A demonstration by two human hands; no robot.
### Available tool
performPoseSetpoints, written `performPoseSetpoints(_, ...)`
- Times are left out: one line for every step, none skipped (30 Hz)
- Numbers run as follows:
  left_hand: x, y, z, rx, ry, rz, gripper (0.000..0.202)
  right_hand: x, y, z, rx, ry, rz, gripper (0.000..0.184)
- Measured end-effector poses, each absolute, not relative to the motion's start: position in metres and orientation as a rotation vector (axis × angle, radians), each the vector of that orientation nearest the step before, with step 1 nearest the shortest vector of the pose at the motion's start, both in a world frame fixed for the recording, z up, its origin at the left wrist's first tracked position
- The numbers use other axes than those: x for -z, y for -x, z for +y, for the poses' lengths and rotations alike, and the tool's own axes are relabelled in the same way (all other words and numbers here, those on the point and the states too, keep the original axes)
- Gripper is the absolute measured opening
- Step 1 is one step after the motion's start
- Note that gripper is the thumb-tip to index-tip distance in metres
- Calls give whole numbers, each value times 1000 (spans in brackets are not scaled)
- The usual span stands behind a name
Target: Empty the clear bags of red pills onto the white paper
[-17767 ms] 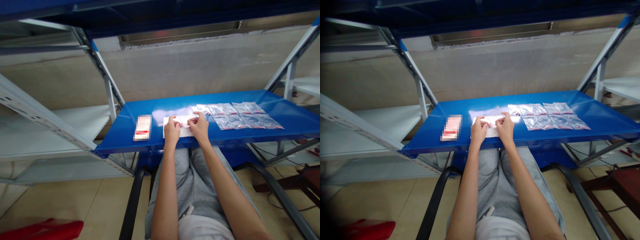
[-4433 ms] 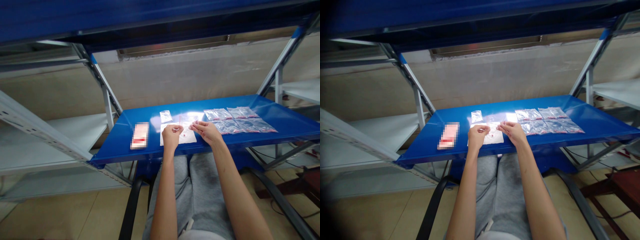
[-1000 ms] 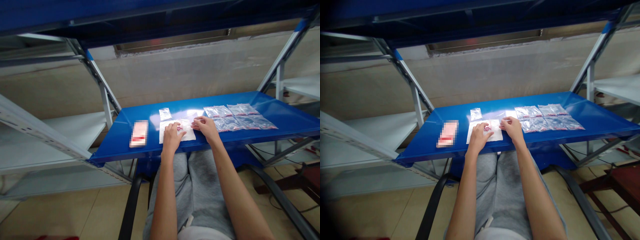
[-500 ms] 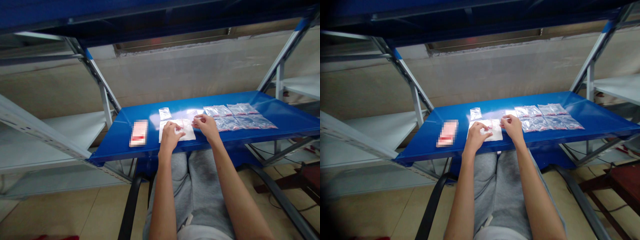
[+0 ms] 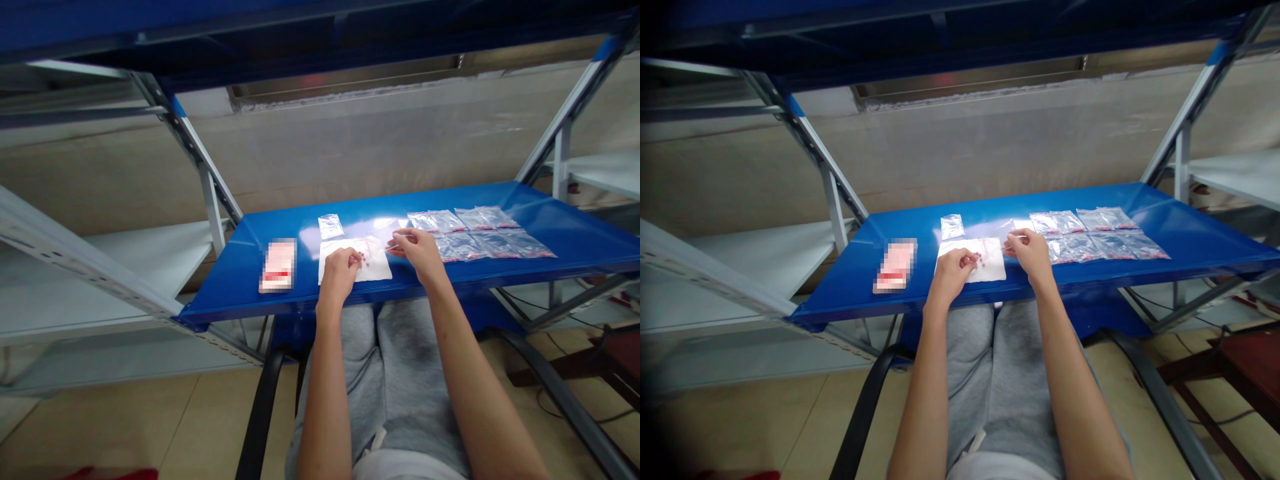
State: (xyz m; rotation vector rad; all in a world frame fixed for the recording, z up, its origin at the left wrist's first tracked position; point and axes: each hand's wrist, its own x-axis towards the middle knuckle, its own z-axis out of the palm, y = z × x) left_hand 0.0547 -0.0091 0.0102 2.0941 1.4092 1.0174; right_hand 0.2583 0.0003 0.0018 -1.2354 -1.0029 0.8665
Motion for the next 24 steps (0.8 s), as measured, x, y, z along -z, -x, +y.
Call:
performPoseSetpoints(-10,-55,-9,-1034,-2092,1416,16,-1,-259,0,-874,1240,-980,13)
performPoseSetpoints(-10,-55,-9,-1051,-2089,1421,16,-1,-260,0,-879,1244,-962,10)
performPoseSetpoints(-10,-56,-9,-1064,-2084,1422,14,-1,-262,0,-884,1247,-950,8)
performPoseSetpoints(-10,-56,-10,-1069,-2079,1420,11,-1,-263,0,-890,1247,-942,5)
performPoseSetpoints(-10,-56,-10,-1069,-2075,1419,9,-1,-264,-1,-897,1247,-938,4)
performPoseSetpoints(-10,-57,-10,-1063,-2077,1420,11,-2,-264,-1,-906,1245,-934,2)
performPoseSetpoints(-10,-57,-10,-1053,-2083,1423,14,-3,-265,-2,-921,1241,-931,2)
performPoseSetpoints(-10,-58,-11,-1042,-2092,1430,18,-3,-265,-3,-939,1236,-929,2)
performPoseSetpoints(-10,-59,-11,-1032,-2097,1443,22,-4,-266,-3,-960,1230,-929,3)
performPoseSetpoints(-10,-60,-12,-1023,-2099,1460,24,-5,-266,-4,-981,1225,-928,4)
performPoseSetpoints(-10,-61,-13,-1013,-2098,1480,25,-5,-265,-4,-1000,1223,-927,5)
performPoseSetpoints(-10,-62,-14,-1001,-2094,1505,25,-5,-265,-5,-1013,1224,-922,5)
performPoseSetpoints(-10,-64,-14,-990,-2089,1530,25,-5,-264,-5,-1020,1229,-912,5)
performPoseSetpoints(-9,-65,-15,-979,-2084,1554,23,-4,-263,-5,-1022,1235,-899,6)
performPoseSetpoints(-9,-67,-15,-971,-2082,1572,21,-4,-263,-5,-1022,1241,-886,6)
performPoseSetpoints(-8,-68,-15,-968,-2080,1584,19,-3,-262,-4,-1022,1245,-875,7)
performPoseSetpoints(-8,-68,-14,-971,-2078,1590,16,-3,-262,-4,-1024,1249,-868,8)
performPoseSetpoints(-8,-69,-14,-979,-2077,1590,13,-3,-262,-4,-1027,1253,-865,8)
performPoseSetpoints(-8,-69,-13,-989,-2072,1591,10,-3,-262,-4,-1033,1259,-864,8)
performPoseSetpoints(-8,-69,-13,-1001,-2066,1593,7,-3,-262,-4,-1039,1269,-863,9)
performPoseSetpoints(-8,-69,-12,-1013,-2056,1597,6,-3,-262,-4,-1043,1280,-860,9)
performPoseSetpoints(-9,-69,-12,-1023,-2042,1603,7,-3,-262,-4,-1046,1292,-856,9)
performPoseSetpoints(-10,-68,-12,-1028,-2029,1601,7,-4,-262,-4,-1047,1303,-851,10)
performPoseSetpoints(-10,-68,-12,-1027,-2020,1591,5,-4,-262,-4,-1048,1310,-846,10)
